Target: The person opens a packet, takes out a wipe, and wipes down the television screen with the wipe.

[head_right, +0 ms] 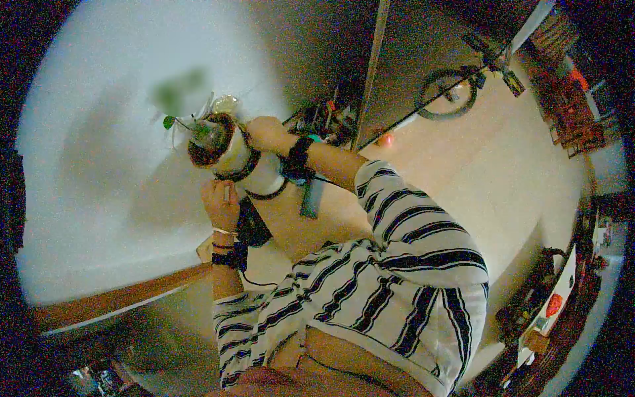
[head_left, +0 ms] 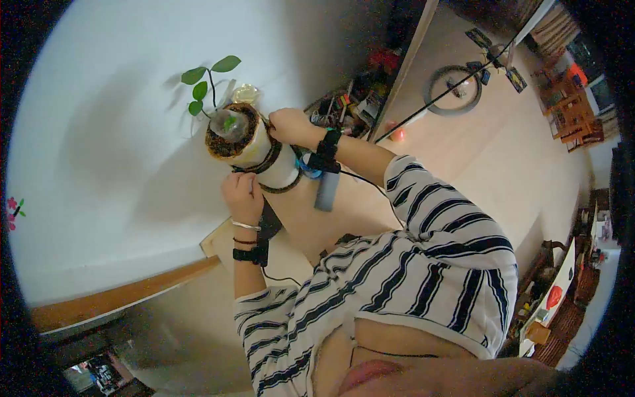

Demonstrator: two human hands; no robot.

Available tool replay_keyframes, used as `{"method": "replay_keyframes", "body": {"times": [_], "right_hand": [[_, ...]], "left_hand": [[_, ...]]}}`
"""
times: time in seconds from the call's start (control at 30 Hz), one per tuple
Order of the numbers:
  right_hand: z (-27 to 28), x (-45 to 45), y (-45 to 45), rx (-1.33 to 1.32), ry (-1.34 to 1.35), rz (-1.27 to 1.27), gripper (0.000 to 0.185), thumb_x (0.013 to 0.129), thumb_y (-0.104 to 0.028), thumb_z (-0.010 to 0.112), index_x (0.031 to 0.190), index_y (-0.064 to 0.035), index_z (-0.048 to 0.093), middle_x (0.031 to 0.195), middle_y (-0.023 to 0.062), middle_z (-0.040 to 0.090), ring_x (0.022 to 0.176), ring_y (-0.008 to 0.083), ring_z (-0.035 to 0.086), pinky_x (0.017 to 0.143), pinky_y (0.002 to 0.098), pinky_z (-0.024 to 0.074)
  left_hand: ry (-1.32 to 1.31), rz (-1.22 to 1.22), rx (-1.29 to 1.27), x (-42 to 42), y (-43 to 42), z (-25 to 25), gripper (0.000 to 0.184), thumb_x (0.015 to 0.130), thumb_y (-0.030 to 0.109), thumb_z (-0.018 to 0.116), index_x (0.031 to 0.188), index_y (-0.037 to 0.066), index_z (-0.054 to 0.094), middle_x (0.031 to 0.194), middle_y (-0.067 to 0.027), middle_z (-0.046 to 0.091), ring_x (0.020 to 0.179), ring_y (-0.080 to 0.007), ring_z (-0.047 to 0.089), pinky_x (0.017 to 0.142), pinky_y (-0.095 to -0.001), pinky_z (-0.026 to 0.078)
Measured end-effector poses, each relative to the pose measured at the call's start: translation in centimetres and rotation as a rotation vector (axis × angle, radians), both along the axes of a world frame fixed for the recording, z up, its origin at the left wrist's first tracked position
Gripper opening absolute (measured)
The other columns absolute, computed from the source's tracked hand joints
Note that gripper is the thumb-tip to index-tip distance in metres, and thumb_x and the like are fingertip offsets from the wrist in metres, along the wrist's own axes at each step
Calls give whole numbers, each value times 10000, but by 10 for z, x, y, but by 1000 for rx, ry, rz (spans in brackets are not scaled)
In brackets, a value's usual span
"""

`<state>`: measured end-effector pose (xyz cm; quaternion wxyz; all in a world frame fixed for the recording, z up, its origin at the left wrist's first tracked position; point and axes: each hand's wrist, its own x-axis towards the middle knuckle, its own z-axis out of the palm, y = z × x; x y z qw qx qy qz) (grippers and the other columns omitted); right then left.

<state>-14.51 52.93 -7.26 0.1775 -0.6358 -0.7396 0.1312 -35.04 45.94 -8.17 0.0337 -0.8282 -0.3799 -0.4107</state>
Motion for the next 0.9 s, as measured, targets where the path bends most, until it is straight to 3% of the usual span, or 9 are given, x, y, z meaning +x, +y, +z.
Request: {"method": "replay_keyframes", "body": {"times": [0.27, 0.4, 0.47, 0.57, 0.63, 0.67, 0.7, 0.77, 0.9], "right_hand": [[-5, 12, -6, 280, 199, -245, 270, 708, -274, 554, 753, -13, 605, 726, 196, 603, 664, 371, 584, 611, 458, 474], [9, 25, -31, 229, 268, -315, 285, 705, -281, 564, 746, -1, 600, 725, 206, 598, 655, 364, 585, 611, 452, 473], [12, 26, -49, 275, 346, -299, 270, 679, -235, 575, 726, 30, 571, 604, 172, 576, 525, 320, 573, 528, 386, 463], [5, 17, -77, 168, 489, -150, 293, 699, -298, 572, 747, -9, 598, 683, 198, 593, 619, 356, 580, 582, 434, 469], [13, 1, -99, 79, 318, -147, 301, 700, -303, 575, 768, -10, 594, 671, 191, 593, 610, 353, 579, 569, 422, 468], [6, -8, -105, 108, 368, -49, 253, 719, -244, 575, 769, 4, 586, 646, 173, 588, 576, 285, 583, 538, 379, 461], [-1, -17, -111, 137, 420, 49, 206, 738, -184, 576, 769, 19, 578, 622, 155, 582, 543, 217, 588, 507, 336, 454], [-19, -37, -117, 35, 484, 47, 209, 739, -189, 578, 784, 15, 579, 655, 157, 590, 573, 222, 591, 535, 334, 458], [-82, -82, -113, -243, 691, 77, 231, 744, -220, 584, 811, 2, 584, 784, 161, 607, 699, 241, 595, 637, 340, 466]], "left_hand": [[4, -13, -52, 4, -6, 2, 104, 678, 37, 584, 779, 44, 557, 756, -101, 514, 739, -300, 486, 679, -383, 376], [-39, -29, -21, 8, -6, 7, 111, 698, 40, 583, 807, 37, 560, 762, -92, 523, 705, -252, 503, 644, -340, 399], [-289, -48, -477, 13, -13, 12, 129, 728, 62, 592, 850, 28, 568, 767, -83, 538, 658, -167, 508, 575, -273, 410], [-436, -142, -585, 19, -13, 11, 166, 753, 95, 605, 895, 18, 571, 772, -64, 549, 618, -107, 487, 527, -224, 404], [-421, -145, -620, 17, -14, 10, 176, 759, 106, 605, 905, 14, 571, 765, -59, 553, 618, -108, 487, 540, -227, 412], [-392, -151, -652, 17, -14, 7, 187, 765, 116, 605, 915, 10, 572, 759, -55, 558, 617, -108, 487, 553, -230, 420], [-403, -152, -654, 8, -10, -12, 187, 765, 116, 605, 915, 10, 572, 759, -55, 558, 617, -108, 487, 553, -230, 420], [-371, -169, -972, -20, 0, -65, 191, 783, 130, 592, 913, -7, 565, 747, -48, 563, 609, -108, 493, 566, -233, 427], [-513, -147, -1068, -73, -17, -82, 164, 794, 125, 574, 868, -20, 565, 707, -42, 557, 613, -99, 498, 561, -241, 426]]}}
